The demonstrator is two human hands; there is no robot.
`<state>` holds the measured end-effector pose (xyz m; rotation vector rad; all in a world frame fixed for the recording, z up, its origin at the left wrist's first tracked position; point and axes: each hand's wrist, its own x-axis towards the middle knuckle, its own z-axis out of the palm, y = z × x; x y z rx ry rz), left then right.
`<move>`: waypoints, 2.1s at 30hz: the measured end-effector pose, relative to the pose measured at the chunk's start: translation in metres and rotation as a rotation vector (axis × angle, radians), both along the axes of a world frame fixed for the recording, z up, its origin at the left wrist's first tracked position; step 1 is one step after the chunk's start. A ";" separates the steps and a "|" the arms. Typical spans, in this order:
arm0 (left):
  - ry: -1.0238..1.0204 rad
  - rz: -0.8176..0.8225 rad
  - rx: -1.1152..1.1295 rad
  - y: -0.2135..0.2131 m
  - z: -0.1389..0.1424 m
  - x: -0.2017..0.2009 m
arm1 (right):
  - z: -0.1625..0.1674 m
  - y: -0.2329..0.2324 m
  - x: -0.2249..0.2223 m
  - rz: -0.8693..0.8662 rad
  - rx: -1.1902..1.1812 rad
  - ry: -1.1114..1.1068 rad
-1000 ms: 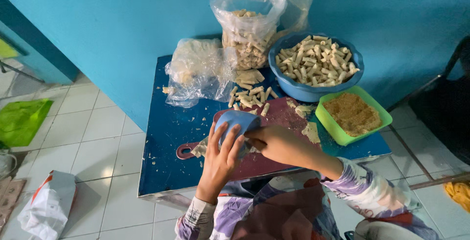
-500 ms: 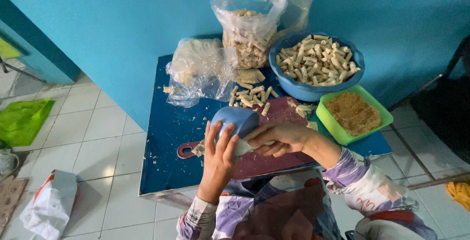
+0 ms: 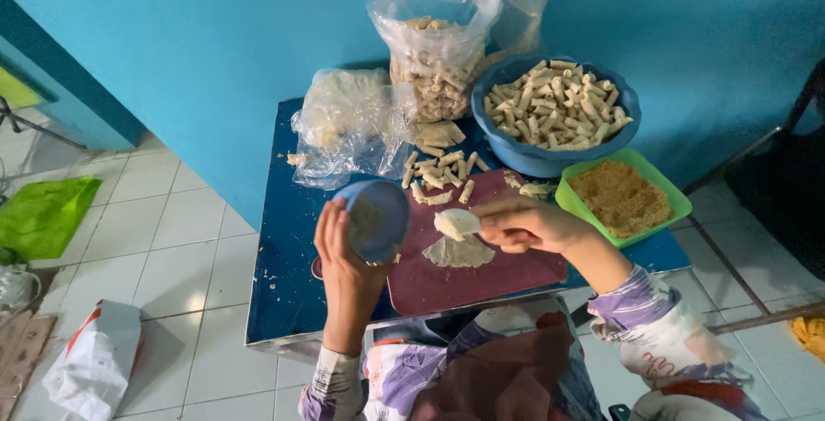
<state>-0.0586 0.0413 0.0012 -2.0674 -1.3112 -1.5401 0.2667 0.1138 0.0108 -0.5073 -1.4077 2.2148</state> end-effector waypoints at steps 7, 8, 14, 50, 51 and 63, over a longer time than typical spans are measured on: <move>-0.306 0.224 -0.253 0.037 -0.008 -0.040 | 0.041 -0.036 -0.015 -0.442 1.451 -0.741; -0.331 0.224 -0.273 0.043 -0.011 -0.043 | 0.044 -0.044 -0.019 -0.449 1.492 -0.866; -0.416 0.166 -0.353 0.046 -0.017 -0.041 | 0.045 -0.058 -0.034 -0.475 1.745 -1.056; 0.137 0.081 -0.535 -0.015 -0.014 0.078 | 0.029 -0.081 -0.002 -0.520 1.924 -1.100; 0.143 0.084 -0.525 -0.013 -0.014 0.079 | 0.034 -0.082 0.002 -0.534 1.830 -1.140; -0.036 -0.032 -0.598 -0.008 -0.020 0.079 | 0.035 -0.036 0.106 -0.708 1.423 -1.357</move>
